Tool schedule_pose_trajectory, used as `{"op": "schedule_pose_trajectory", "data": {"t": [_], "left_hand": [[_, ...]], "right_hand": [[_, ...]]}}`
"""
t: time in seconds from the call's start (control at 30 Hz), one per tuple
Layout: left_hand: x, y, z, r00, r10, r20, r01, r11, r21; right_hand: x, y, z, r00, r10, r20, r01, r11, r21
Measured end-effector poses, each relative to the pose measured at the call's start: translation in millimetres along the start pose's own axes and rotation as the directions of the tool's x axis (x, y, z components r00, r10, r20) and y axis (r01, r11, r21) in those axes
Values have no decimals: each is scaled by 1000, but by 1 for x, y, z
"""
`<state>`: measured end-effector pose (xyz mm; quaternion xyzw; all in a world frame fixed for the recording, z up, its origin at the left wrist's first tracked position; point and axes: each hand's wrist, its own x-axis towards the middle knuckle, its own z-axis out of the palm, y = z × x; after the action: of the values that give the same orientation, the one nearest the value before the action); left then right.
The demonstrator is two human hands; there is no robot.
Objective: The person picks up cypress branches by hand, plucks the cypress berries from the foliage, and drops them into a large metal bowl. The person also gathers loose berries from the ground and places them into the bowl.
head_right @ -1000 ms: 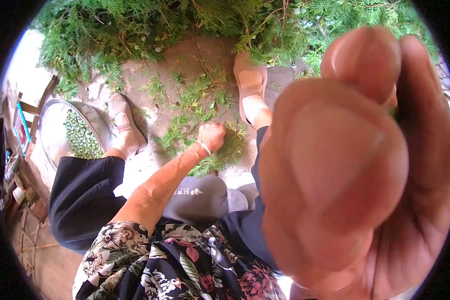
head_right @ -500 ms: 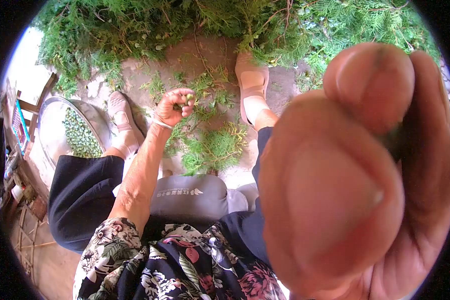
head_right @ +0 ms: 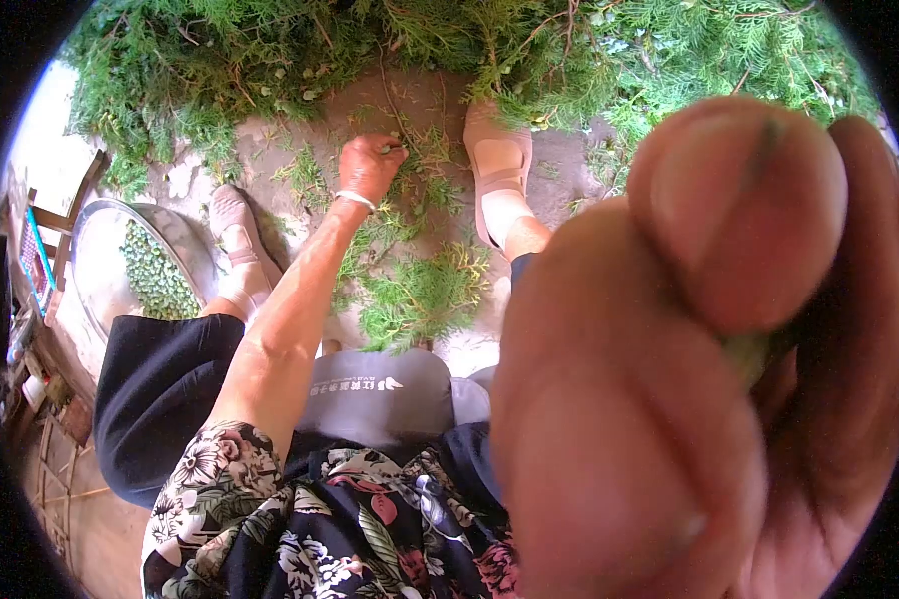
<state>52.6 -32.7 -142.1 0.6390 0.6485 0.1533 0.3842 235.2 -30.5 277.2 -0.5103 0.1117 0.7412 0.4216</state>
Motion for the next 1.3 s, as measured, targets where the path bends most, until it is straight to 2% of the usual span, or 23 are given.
{"op": "schedule_pose_trajectory", "data": {"t": [0.07, 0.13, 0.27, 0.33, 0.37, 0.4, 0.47, 0.53, 0.6, 0.63, 0.7, 0.73, 0.77, 0.8, 0.87, 0.93, 1.07, 1.1, 1.13, 1.17, 1.2, 1.27, 1.3], "left_hand": [[-1, 9, 6, 998, -55, 14, 54, 996, 70], [0, 12, 9, 999, -35, -26, 41, 958, 284], [1, 7, 7, 999, -24, -37, 33, 956, 292], [1, -2, -11, 974, -189, 125, 215, 946, -243], [-8, 1, -23, 891, -340, 302, 454, 696, -556], [-15, -6, -26, 891, -340, 302, 454, 697, -555], [-26, -27, -30, 858, -321, 401, 490, 277, -826], [-27, -23, -38, 853, -299, 427, 499, 230, -836], [-21, -14, -36, 867, -346, 358, 491, 471, -733], [-16, -14, -31, 867, -346, 359, 491, 470, -734], [1, -11, -20, 921, -332, 205, 390, 779, -491], [7, -7, -16, 922, -329, 206, 388, 780, -491], [11, -4, -11, 985, -174, 11, 169, 936, -308], [16, -1, -7, 989, 31, -142, -41, 997, -68], [20, 3, 1, 995, 4, -97, -3, 1000, 13], [19, 13, 0, 998, 63, 16, -65, 940, 336], [26, -11, 0, 976, 197, 88, -216, 917, 335], [22, -10, -14, 980, -71, 188, 90, 992, -93], [17, -9, -27, 886, -261, 384, 426, 785, -449], [10, -11, -38, 861, -264, 435, 497, 622, -605], [3, -17, -45, 860, -265, 435, 497, 623, -604], [-9, -25, -54, 812, -160, 561, 580, 116, -807], [-10, -24, -55, 806, -163, 569, 588, 106, -802]], "right_hand": [[0, 0, -2, 999, -27, 21, 27, 1000, -11], [0, 0, -3, 998, -54, 40, 55, 998, -21], [2, -5, -4, 997, -28, 75, 36, 993, -112], [1, -6, -6, 996, -41, 76, 50, 992, -116], [0, -6, -6, 996, -54, 75, 63, 990, -124], [1, -7, -7, 996, -55, 76, 64, 990, -122], [1, -9, -6, 996, -23, 83, 38, 982, -187], [0, -4, -4, 998, -34, 55, 42, 986, -161], [0, -3, -3, 999, -48, 25, 51, 989, -139], [0, -4, -4, 999, -34, 36, 38, 991, -130], [-1, -7, -2, 999, -23, 48, 29, 992, -121], [-2, -8, 0, 1000, -13, 29, 17, 991, -131], [-2, -9, 1, 1000, -2, 9, 3, 990, -139], [-1, -9, 0, 1000, -2, 7, 3, 990, -139], [0, -8, -4, 998, 16, 66, -10, 996, -87], [1, -7, -3, 998, 12, 57, -6, 996, -93], [1, -9, -4, 997, 6, 78, 3, 994, -109], [1, -10, -5, 997, 4, 78, 5, 994, -107], [0, -11, -5, 996, 11, 85, -1, 993, -117], [0, -11, -6, 996, 20, 92, -8, 992, -127], [0, -10, -7, 995, 20, 93, -9, 992, -126], [0, -9, -7, 996, 16, 88, -6, 994, -111], [0, -7, -6, 996, 16, 85, -6, 994, -106]]}}
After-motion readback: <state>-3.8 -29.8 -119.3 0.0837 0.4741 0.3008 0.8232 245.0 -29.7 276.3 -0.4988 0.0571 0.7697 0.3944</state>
